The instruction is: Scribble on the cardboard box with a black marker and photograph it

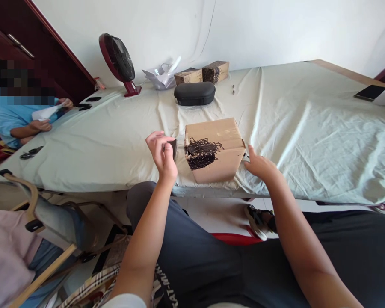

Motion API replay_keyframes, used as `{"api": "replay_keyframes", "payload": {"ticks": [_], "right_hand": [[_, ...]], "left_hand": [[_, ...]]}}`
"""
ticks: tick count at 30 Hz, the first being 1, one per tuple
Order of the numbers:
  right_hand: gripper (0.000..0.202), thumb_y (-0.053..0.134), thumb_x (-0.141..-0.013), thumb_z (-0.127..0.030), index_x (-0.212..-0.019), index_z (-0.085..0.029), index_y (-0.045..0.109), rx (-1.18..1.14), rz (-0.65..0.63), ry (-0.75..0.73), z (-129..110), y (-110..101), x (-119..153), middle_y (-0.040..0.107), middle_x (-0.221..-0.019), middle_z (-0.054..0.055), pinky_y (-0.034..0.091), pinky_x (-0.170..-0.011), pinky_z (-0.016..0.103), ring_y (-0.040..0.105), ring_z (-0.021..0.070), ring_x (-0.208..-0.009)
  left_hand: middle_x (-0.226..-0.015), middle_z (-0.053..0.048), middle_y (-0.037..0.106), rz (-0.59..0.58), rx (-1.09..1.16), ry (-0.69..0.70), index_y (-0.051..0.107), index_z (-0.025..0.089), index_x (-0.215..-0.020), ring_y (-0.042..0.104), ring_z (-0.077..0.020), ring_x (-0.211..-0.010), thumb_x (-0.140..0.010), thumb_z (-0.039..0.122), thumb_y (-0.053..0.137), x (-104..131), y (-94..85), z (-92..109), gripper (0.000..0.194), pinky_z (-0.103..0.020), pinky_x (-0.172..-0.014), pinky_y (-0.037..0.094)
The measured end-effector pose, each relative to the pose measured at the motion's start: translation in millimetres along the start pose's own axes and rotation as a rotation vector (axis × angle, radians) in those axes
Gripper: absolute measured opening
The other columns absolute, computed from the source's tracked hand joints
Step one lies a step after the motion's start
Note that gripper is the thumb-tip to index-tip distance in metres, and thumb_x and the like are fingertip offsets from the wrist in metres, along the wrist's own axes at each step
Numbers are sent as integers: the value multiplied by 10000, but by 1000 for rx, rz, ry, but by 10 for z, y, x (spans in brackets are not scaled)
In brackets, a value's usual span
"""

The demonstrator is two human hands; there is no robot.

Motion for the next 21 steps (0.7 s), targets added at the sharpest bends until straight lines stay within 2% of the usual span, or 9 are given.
{"api": "replay_keyframes", "payload": {"ticks": [2, 4, 6, 8, 10, 11, 14, 17, 21], "right_hand": [[928, 565, -849, -153, -1751, -183, 347, -33, -17, -72, 99, -21, -1, 847, -1043, 220, 535, -660, 416, 785, 368, -836], [897, 562, -780, -117, -1665, -264, 528, -163, -58, -119, 194, -59, 0, 829, -828, 122, 502, -527, 357, 722, 276, -595], [698, 574, -776, -149, -1442, -265, 748, -364, -143, -99, 253, -112, 12, 763, -678, 59, 442, -413, 321, 588, 195, -400], [431, 604, -778, -193, -1130, -236, 849, -570, -178, -45, 257, -203, 38, 724, -652, 38, 375, -353, 294, 486, 138, -330], [214, 636, -771, -223, -903, -218, 805, -794, -92, -5, 224, -338, 72, 715, -690, 37, 342, -352, 273, 464, 110, -351], [164, 643, -773, -242, -871, -215, 772, -927, -35, 2, 203, -407, 91, 717, -709, 41, 356, -365, 272, 492, 116, -380], [231, 651, -760, -284, -973, -220, 716, -1341, 12, -37, 137, -560, 148, 770, -801, 73, 516, -493, 334, 676, 202, -561], [355, 732, -704, -255, -1055, -252, 676, -1532, -36, -133, 71, -645, 197, 803, -918, 75, 572, -626, 366, 765, 252, -780], [406, 884, -696, -283, -1001, -297, 616, -1588, 38, -154, -17, -709, 239, 776, -939, 18, 460, -541, 290, 707, 183, -722]], "left_hand": [[-1225, -99, 573, -20, -23, -49, 741, 256, -1031, 602, -251, -1149, -1062, 599, 524, 8, 6, -34, 407, -394, -930, 538], [-1232, -95, 592, -44, -16, -106, 719, 253, -1074, 623, -233, -1105, -1055, 639, 519, 22, 11, -92, 436, -375, -912, 543], [-1237, -92, 622, -95, 22, -166, 684, 264, -1164, 649, -228, -1099, -1037, 695, 521, 46, 21, -178, 478, -367, -923, 551], [-1339, -107, 634, -215, 91, -219, 613, 300, -1329, 666, -248, -1202, -1006, 785, 501, 78, 52, -278, 593, -378, -973, 564], [-1530, -137, 569, -395, 181, -232, 463, 363, -1520, 629, -291, -1383, -939, 896, 480, 119, 107, -357, 789, -413, -1039, 575], [-1623, -150, 506, -491, 228, -221, 364, 398, -1594, 590, -314, -1464, -899, 941, 476, 140, 140, -379, 889, -438, -1066, 577], [-1726, -184, 407, -712, 313, -156, 83, 448, -1698, 514, -367, -1569, -795, 1001, 528, 198, 227, -379, 1149, -525, -1142, 554], [-1689, -206, 445, -780, 322, -113, -68, 423, -1722, 533, -381, -1555, -755, 958, 656, 231, 270, -330, 1321, -571, -1198, 515], [-1645, -202, 444, -740, 308, -132, -68, 427, -1735, 593, -365, -1490, -724, 846, 821, 262, 275, -303, 1409, -552, -1188, 536]]}}
Point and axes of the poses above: each hand's wrist, its own x-axis away from the middle knuckle, its own y-axis out of the palm, z = x × y, the point moved 3 cm from there along -x, towards the middle knuckle
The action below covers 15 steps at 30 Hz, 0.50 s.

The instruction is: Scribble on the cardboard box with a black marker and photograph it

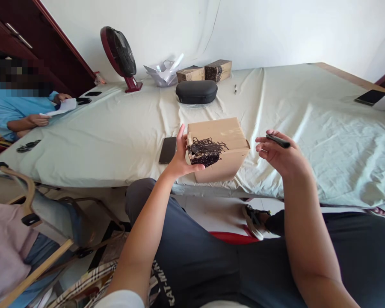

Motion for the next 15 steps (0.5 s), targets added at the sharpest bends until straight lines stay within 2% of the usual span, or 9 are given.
{"api": "replay_keyframes", "payload": {"ticks": [3, 5, 7, 10, 12, 15], "right_hand": [[415, 864, -784, -515, -964, -305, 555, -34, 34, 5, -28, 86, 16, 784, -938, 27, 339, -461, 282, 655, 168, -621], [453, 762, -840, -675, -941, -306, 520, -33, 27, 5, -48, 142, 34, 784, -884, 32, 288, -441, 299, 603, 169, -526], [476, 624, -893, -768, -937, -305, 523, -2, 10, -51, -80, 195, 65, 769, -800, 30, 253, -430, 325, 512, 160, -420], [449, 532, -938, -734, -1037, -303, 607, 31, -9, -194, -142, 292, 138, 676, -630, 0, 238, -441, 352, 400, 153, -370], [362, 577, -938, -635, -1089, -310, 635, 16, -1, -297, -194, 371, 203, 515, -512, -51, 227, -464, 350, 336, 151, -386], [184, 661, -918, -487, -989, -326, 610, -3, 9, -410, -275, 508, 314, 325, -491, -85, 202, -499, 340, 255, 144, -428]], "left_hand": [[-1629, -198, 438, 32, -15, -38, -78, 448, -1721, 580, -368, -1498, -661, 864, 849, 6, 20, -34, 1469, -540, -1171, 553], [-1643, -212, 421, 47, -31, -69, -77, 442, -1717, 557, -390, -1521, -616, 910, 831, -1, 31, -62, 1502, -548, -1167, 557], [-1678, -230, 389, 46, -36, -88, -74, 434, -1719, 534, -413, -1545, -604, 947, 795, -11, 32, -80, 1504, -557, -1157, 566], [-1755, -235, 316, -7, -54, -78, -114, 438, -1724, 504, -418, -1577, -651, 929, 784, -7, 11, -68, 1483, -560, -1144, 580], [-1775, -246, 295, -86, -112, -96, -132, 411, -1736, 503, -422, -1579, -670, 851, 853, 16, 2, -50, 1517, -576, -1152, 576], [-1753, -271, 310, -188, -214, -201, -109, 358, -1758, 476, -468, -1584, -648, 741, 945, 67, 28, -30, 1578, -643, -1177, 546]]}}
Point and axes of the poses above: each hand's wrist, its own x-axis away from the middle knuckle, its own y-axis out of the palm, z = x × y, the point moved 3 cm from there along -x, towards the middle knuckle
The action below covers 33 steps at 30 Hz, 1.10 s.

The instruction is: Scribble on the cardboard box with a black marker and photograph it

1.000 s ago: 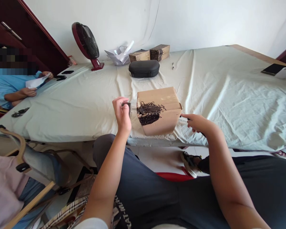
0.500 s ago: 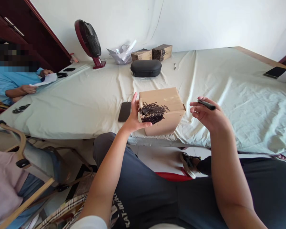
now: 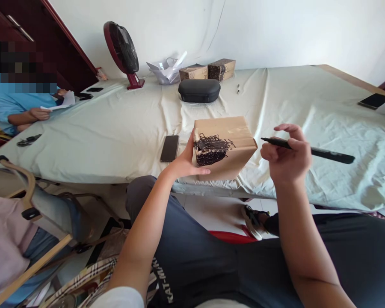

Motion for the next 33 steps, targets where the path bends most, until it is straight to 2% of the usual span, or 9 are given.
{"api": "replay_keyframes", "payload": {"ticks": [2, 6, 8, 11, 14, 17, 20, 27, 33], "right_hand": [[198, 724, -873, -449, -889, -323, 572, 12, 2, -53, -66, 84, 54, 315, -518, -80, 200, -504, 334, 246, 141, -451], [338, 835, -804, -505, -807, -312, 557, 112, 39, -202, -115, 182, 186, 414, -606, -51, 241, -482, 328, 344, 129, -474], [314, 837, -839, -533, -850, -323, 604, 192, 46, -296, -108, 214, 264, 489, -655, -28, 307, -491, 347, 428, 145, -503], [176, 782, -926, -475, -931, -344, 665, 334, 14, -415, -110, 289, 373, 562, -682, -3, 368, -511, 372, 502, 181, -538], [37, 735, -959, -310, -986, -324, 713, 460, -85, -535, -159, 417, 447, 618, -707, -1, 402, -508, 350, 523, 167, -543], [152, 729, -918, -161, -1009, -280, 758, 522, -171, -660, -211, 550, 485, 676, -742, -7, 446, -499, 300, 568, 135, -548], [232, 727, -896, -95, -1044, -264, 783, 564, -190, -697, -216, 631, 495, 726, -782, 2, 500, -532, 278, 634, 134, -593], [229, 705, -938, -156, -1127, -251, 792, 633, -204, -632, -190, 654, 521, 815, -889, 42, 585, -607, 290, 767, 179, -715], [145, 775, -909, -196, -1007, -280, 709, 708, -31, -610, -169, 626, 543, 732, -697, -51, 492, -467, 250, 605, 116, -479]], "left_hand": [[-1734, -260, 302, 34, -9, -62, -101, 384, -1758, 472, -490, -1571, -624, 730, 964, 14, 41, 32, 1593, -675, -1162, 546], [-1602, -195, 321, 325, -33, -26, -4, 417, -1757, 463, -464, -1519, -561, 699, 1007, -13, 113, 175, 1591, -675, -1205, 501], [-1516, -176, 334, 452, -121, 6, 114, 368, -1757, 412, -467, -1501, -521, 669, 1030, -30, 133, 254, 1568, -700, -1263, 409], [-1447, -167, 345, 553, -226, -6, 295, 317, -1710, 404, -458, -1432, -499, 684, 1023, -41, 137, 345, 1460, -714, -1275, 330], [-1445, -167, 356, 586, -316, -75, 349, 310, -1682, 424, -437, -1399, -518, 787, 958, -37, 128, 419, 1398, -681, -1246, 343], [-1464, -175, 375, 596, -420, -146, 330, 297, -1700, 448, -429, -1401, -553, 864, 876, -27, 122, 490, 1391, -654, -1217, 369], [-1472, -181, 398, 614, -488, -150, 360, 289, -1698, 463, -428, -1401, -577, 878, 837, -19, 115, 554, 1353, -632, -1199, 385], [-1538, -182, 423, 632, -659, -153, 473, 298, -1666, 487, -424, -1379, -614, 806, 845, 10, 103, 716, 1226, -573, -1178, 405], [-1516, -214, 454, 629, -745, -53, 563, 243, -1612, 470, -447, -1400, -638, 732, 852, 24, 152, 803, 1127, -565, -1187, 371]]}}
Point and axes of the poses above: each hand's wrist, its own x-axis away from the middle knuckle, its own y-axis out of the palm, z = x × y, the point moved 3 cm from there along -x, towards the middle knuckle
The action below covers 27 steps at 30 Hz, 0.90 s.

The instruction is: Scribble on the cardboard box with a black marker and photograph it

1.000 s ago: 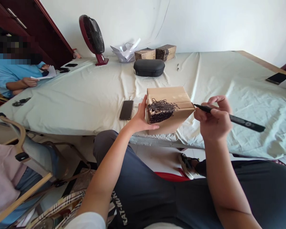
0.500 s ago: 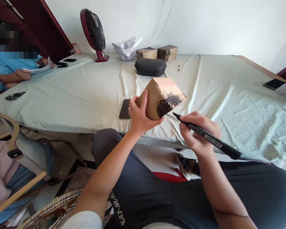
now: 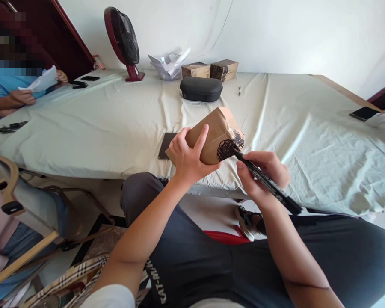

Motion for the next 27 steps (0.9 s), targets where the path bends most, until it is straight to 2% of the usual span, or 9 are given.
{"api": "replay_keyframes", "payload": {"ticks": [5, 9, 14, 18, 21, 27], "right_hand": [[129, 757, -930, -204, -1028, -283, 731, -33, -42, -22, 47, 26, 9, 775, -787, -20, 505, -502, 272, 666, 140, -557], [168, 719, -961, -232, -1121, -268, 758, -76, -103, 9, 74, 7, 16, 807, -865, 13, 571, -590, 300, 742, 172, -659], [241, 681, -990, -310, -1205, -251, 772, -101, -164, 21, 55, -11, 17, 831, -947, 51, 581, -629, 332, 768, 209, -751], [255, 621, -1020, -271, -1219, -247, 779, -129, -153, 34, 64, -9, 22, 830, -977, 59, 592, -681, 341, 781, 217, -820], [268, 602, -1009, -234, -1210, -248, 779, -144, -153, 26, 73, -7, 28, 819, -956, 45, 597, -700, 336, 776, 208, -812], [281, 581, -967, -183, -1166, -240, 771, -109, -203, 14, 69, 10, 33, 808, -921, 32, 571, -641, 320, 749, 189, -742]], "left_hand": [[-1539, -204, 451, -41, 10, -12, 583, 263, -1596, 431, -462, -1419, -678, 751, 824, 12, 34, 15, 1068, -587, -1204, 336], [-1524, -206, 456, -6, 17, -5, 606, 261, -1579, 443, -458, -1402, -672, 755, 825, 17, 34, 34, 1055, -590, -1203, 330], [-1514, -206, 462, 21, 10, 5, 614, 267, -1573, 456, -451, -1385, -673, 725, 833, 30, 43, 50, 1034, -583, -1195, 334], [-1507, -207, 468, 46, 0, 40, 601, 268, -1583, 467, -441, -1383, -667, 741, 833, 35, 38, 56, 1057, -566, -1186, 348], [-1505, -209, 475, 46, -7, 43, 603, 263, -1583, 469, -436, -1380, -663, 756, 833, 31, 36, 49, 1069, -557, -1184, 356], [-1525, -202, 469, -1, -14, 9, 600, 270, -1586, 457, -449, -1384, -649, 792, 819, 21, 59, 32, 1094, -564, -1198, 341]]}}
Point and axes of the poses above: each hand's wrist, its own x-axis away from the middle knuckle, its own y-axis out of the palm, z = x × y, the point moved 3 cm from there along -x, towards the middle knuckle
